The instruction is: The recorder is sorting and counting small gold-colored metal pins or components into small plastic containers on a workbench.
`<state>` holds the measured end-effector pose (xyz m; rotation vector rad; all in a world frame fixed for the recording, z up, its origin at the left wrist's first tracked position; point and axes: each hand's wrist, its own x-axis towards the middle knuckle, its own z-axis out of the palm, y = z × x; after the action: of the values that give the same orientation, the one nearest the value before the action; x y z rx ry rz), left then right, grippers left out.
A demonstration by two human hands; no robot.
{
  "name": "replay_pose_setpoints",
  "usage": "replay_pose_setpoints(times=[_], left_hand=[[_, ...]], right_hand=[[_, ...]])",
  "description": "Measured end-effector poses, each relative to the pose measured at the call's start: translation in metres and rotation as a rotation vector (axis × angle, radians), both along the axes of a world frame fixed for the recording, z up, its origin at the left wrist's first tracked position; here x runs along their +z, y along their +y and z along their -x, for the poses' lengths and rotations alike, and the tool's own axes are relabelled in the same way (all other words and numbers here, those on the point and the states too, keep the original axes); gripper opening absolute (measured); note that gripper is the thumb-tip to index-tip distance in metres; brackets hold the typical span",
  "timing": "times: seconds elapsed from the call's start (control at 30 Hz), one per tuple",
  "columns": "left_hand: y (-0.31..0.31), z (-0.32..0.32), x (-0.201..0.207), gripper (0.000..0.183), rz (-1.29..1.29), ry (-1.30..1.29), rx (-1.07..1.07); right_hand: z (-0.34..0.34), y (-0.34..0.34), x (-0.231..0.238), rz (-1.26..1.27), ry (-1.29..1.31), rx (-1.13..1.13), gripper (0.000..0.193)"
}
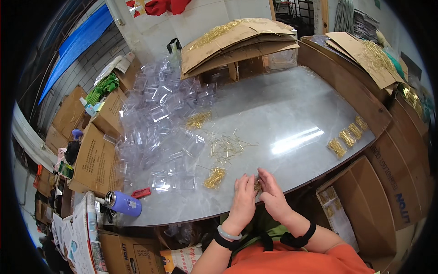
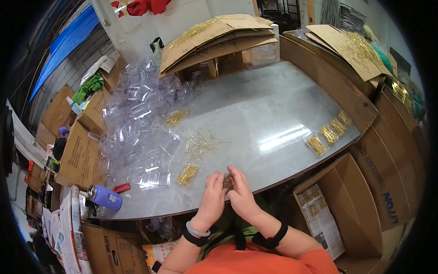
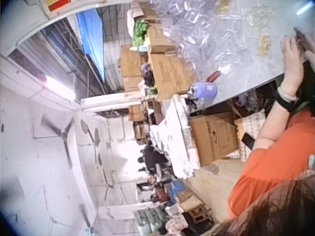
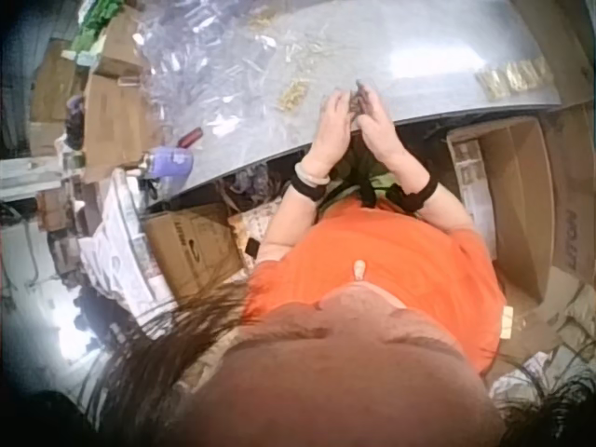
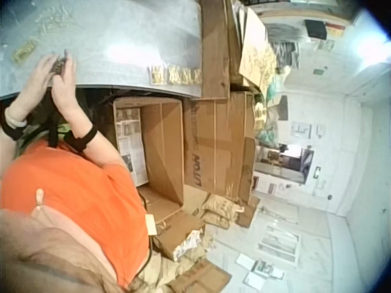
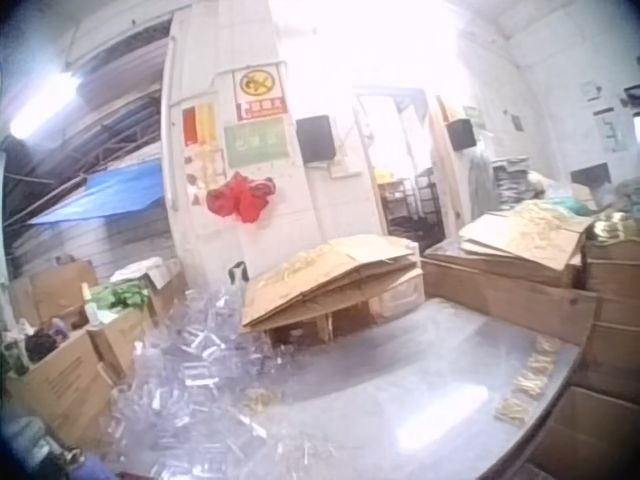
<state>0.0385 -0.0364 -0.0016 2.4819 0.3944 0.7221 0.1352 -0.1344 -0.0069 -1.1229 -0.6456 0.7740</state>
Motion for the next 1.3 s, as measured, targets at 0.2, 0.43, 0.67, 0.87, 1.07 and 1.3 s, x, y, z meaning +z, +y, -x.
replay_pose_setpoints(times=[0.2,0.43,0.67,0.87,1.07,1.3], left_hand=[[0.004,0.008,-0.004,0.053,-0.001,-0.012,0.037],[0.000,0.003,-0.001,0.057,-0.086,-0.008,0.042],[-0.002,0.007,-0.001,0.056,0.067,-0.001,0.051],[0.005,0.005,0.000,0.054,-0.057,0.018,-0.014],[0.004,0.004,0.000,0.050,-0.038,0.021,-0.003],[0.002,0.007,0.000,0.048,0.012,0.020,0.040]], right_hand=[[0.008,-0.017,0.029,0.016,0.010,-0.171,0.085],[0.010,0.002,0.030,-0.049,0.312,-0.189,0.079],[0.002,-0.013,0.039,-0.035,0.332,-0.249,0.066],[0.003,-0.006,0.033,-0.022,0.304,-0.177,0.056],[-0.021,0.007,0.027,-0.050,0.193,-0.150,0.045],[-0.005,-0.009,0.010,0.095,0.015,-0.220,0.050]])
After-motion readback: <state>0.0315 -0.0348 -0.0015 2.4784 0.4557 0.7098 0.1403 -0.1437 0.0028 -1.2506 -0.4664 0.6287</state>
